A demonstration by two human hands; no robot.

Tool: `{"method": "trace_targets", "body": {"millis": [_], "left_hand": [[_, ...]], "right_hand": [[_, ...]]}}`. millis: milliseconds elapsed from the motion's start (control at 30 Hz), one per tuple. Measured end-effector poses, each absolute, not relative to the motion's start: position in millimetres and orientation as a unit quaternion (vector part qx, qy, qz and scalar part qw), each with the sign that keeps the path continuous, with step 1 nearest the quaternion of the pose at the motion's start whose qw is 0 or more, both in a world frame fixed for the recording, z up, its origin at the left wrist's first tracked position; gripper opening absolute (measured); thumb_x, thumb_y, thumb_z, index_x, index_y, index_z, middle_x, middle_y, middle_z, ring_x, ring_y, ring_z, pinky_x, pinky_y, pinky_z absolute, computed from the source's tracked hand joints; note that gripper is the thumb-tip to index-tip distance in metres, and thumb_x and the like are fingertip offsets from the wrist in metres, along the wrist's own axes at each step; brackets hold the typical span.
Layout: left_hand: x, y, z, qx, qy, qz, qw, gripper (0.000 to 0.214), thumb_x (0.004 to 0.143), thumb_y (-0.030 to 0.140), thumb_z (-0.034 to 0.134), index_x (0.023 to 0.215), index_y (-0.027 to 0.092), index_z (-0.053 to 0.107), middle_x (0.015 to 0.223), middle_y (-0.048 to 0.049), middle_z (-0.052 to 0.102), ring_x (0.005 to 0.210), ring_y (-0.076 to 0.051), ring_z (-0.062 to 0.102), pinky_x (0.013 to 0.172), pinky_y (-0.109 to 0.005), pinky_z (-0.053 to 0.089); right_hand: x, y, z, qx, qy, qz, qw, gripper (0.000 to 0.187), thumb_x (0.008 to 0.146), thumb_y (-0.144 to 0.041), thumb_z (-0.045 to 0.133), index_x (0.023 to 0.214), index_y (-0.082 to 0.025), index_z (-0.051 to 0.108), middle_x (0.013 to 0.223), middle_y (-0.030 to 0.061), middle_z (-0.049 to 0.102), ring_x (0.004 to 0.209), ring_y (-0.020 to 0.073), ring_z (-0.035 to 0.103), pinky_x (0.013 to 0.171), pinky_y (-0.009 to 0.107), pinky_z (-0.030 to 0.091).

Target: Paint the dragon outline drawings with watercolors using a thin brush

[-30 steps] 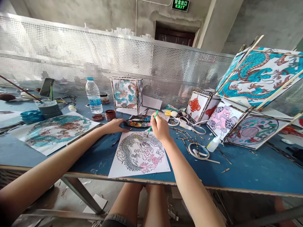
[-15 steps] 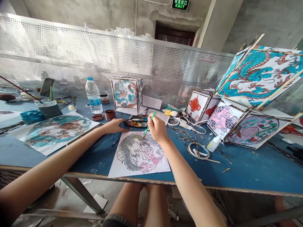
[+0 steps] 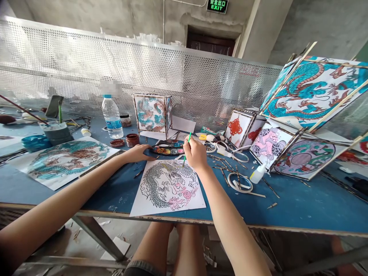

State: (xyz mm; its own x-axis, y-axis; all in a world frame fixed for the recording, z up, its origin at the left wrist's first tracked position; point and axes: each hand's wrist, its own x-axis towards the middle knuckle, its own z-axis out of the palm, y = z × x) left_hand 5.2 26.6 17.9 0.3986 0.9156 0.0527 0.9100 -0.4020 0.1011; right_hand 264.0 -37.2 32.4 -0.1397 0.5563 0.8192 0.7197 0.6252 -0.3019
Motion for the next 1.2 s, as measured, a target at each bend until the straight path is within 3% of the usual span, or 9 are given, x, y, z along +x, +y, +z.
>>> {"method": "trace_targets", "body": {"millis": [333,533,933,1200], "left_hand": [[5.6,25.9,18.7,0.838,0.543,0.047,0.034,0.080,0.062,0.070,0.046,0.119,0.013,0.051,0.119,-0.0132,0.056,0.108,-0.032,0.050,0.091,-0.034,0.039],[5.6,26.0,18.5,0.838,0.543,0.046,0.029,0.078,0.063,0.070,0.045,0.118,0.017,0.051,0.120,-0.0115,0.056,0.108,-0.031,0.049,0.090,-0.034,0.039],[5.8,25.9,18.7,0.841,0.540,0.036,0.021,0.078,0.064,0.069,0.044,0.118,0.014,0.051,0.119,-0.0125,0.056,0.107,-0.030,0.050,0.090,-0.033,0.039],[5.3,26.9,17.4,0.838,0.544,0.038,0.018,0.078,0.064,0.069,0.046,0.118,0.014,0.051,0.119,-0.0129,0.056,0.107,-0.031,0.050,0.089,-0.033,0.040]], "right_hand": [[257.4,-40.9,32.3,-0.409,-0.765,-0.036,0.495,0.024,0.091,-0.033,0.030,0.078,-0.020,0.047,0.061,0.0012,0.050,0.057,0.0160,0.048,0.057,0.027,0.032],[254.8,-42.1,30.7,-0.401,-0.771,-0.002,0.495,0.023,0.091,-0.032,0.031,0.078,-0.020,0.045,0.061,0.0002,0.051,0.055,0.0150,0.047,0.056,0.026,0.032],[261.1,-40.2,34.2,-0.426,-0.762,-0.084,0.479,0.025,0.089,-0.030,0.032,0.077,-0.019,0.050,0.059,0.0020,0.053,0.056,0.0169,0.050,0.055,0.027,0.032],[256.2,-41.7,32.7,-0.390,-0.776,-0.039,0.494,0.023,0.090,-0.030,0.032,0.076,-0.020,0.047,0.062,0.0012,0.052,0.059,0.0155,0.049,0.058,0.026,0.034]]}}
